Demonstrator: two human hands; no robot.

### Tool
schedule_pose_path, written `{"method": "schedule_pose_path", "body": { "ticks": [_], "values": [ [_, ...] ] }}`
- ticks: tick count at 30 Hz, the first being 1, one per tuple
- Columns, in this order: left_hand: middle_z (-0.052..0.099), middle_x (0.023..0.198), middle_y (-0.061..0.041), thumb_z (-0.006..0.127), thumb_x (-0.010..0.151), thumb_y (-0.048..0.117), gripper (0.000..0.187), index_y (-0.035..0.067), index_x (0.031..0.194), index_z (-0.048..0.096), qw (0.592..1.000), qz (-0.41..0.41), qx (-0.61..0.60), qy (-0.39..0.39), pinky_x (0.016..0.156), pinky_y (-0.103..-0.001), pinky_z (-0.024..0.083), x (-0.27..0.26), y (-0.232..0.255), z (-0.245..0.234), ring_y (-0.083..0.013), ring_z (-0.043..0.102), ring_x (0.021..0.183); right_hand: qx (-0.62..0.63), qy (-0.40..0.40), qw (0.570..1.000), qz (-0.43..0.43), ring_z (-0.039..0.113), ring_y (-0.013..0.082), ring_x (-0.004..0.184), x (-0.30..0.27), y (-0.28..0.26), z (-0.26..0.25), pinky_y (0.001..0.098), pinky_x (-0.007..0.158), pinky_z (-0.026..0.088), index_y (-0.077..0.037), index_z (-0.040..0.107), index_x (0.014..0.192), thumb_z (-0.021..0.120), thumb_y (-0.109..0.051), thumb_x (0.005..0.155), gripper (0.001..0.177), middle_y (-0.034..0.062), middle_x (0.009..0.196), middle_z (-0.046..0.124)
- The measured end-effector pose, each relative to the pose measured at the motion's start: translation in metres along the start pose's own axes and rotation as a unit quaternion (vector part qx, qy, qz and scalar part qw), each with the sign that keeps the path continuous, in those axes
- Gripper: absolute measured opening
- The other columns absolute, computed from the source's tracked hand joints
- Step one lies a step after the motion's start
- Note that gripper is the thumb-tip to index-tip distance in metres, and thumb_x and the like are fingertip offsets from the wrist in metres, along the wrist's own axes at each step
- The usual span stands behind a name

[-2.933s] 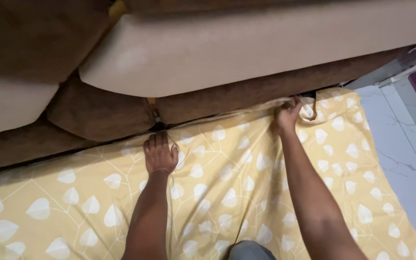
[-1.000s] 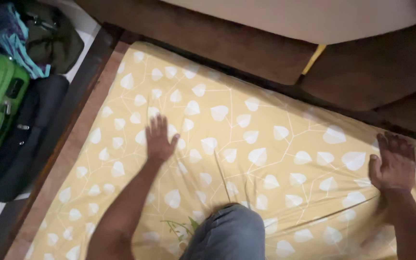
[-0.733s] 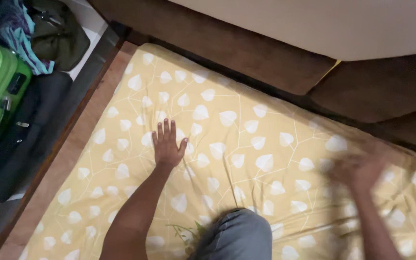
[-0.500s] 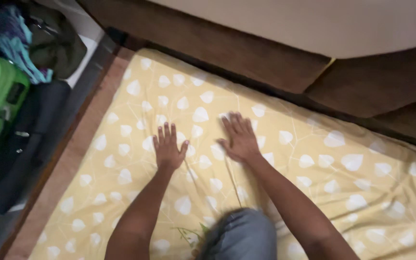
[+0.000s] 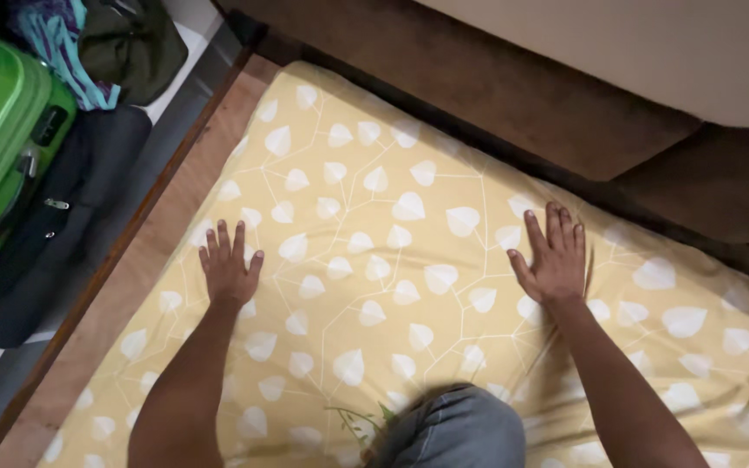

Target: The person smooths and tucks a yellow patterned bedsheet onto a mattress. They use both hands to pull the fabric taut and fold the edges under the mattress along the sides and corners.

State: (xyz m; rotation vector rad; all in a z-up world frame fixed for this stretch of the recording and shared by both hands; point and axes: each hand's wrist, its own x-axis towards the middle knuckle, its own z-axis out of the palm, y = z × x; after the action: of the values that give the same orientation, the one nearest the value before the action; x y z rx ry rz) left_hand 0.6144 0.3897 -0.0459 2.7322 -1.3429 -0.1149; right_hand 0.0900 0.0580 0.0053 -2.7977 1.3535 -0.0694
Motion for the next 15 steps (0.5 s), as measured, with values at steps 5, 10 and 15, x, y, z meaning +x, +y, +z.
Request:
{"method": "schedule_pose_path", "body": {
  "ticks": [5,10,15],
  "values": [
    [0.019,0.172,-0.025,0.059,0.096,0.038,0.082,0.003,0.164,0.028,0.972,0.116,-0.131,0.156,0.128,-0.063,0.004,-0.017,0.117,-0.011,-0.0448,0.012,0.161,0.027,-0.015,0.999,0.029,0.005,0.0333,0.160,-0.002,-0.011,-0.011,0.0532,0.126,0.002,-0.018,0.026,0.163,0.035,-0.063,0.095,0.083,0.0179,0.172,0.010],
    [0.021,0.169,-0.024,0.058,0.091,0.046,0.090,-0.003,0.160,0.025,0.925,0.325,-0.188,-0.062,0.126,-0.056,0.007,-0.099,0.336,-0.021,-0.0404,0.013,0.158,0.187,0.005,0.980,0.070,0.006,0.0414,0.158,0.008,-0.073,-0.022,0.0542,0.126,0.003,-0.002,0.029,0.159,0.054,-0.048,0.095,0.083,0.0267,0.169,0.012],
    [0.016,0.167,-0.024,0.048,0.098,0.056,0.090,-0.005,0.158,0.019,0.913,0.361,-0.093,-0.168,0.127,-0.052,0.002,-0.123,0.378,-0.025,-0.0359,0.007,0.159,0.174,-0.093,0.978,-0.070,0.019,0.0301,0.156,-0.029,-0.048,-0.018,0.0466,0.127,0.011,-0.014,0.033,0.160,0.057,-0.042,0.097,0.073,0.0141,0.167,0.028]
  ]
}}
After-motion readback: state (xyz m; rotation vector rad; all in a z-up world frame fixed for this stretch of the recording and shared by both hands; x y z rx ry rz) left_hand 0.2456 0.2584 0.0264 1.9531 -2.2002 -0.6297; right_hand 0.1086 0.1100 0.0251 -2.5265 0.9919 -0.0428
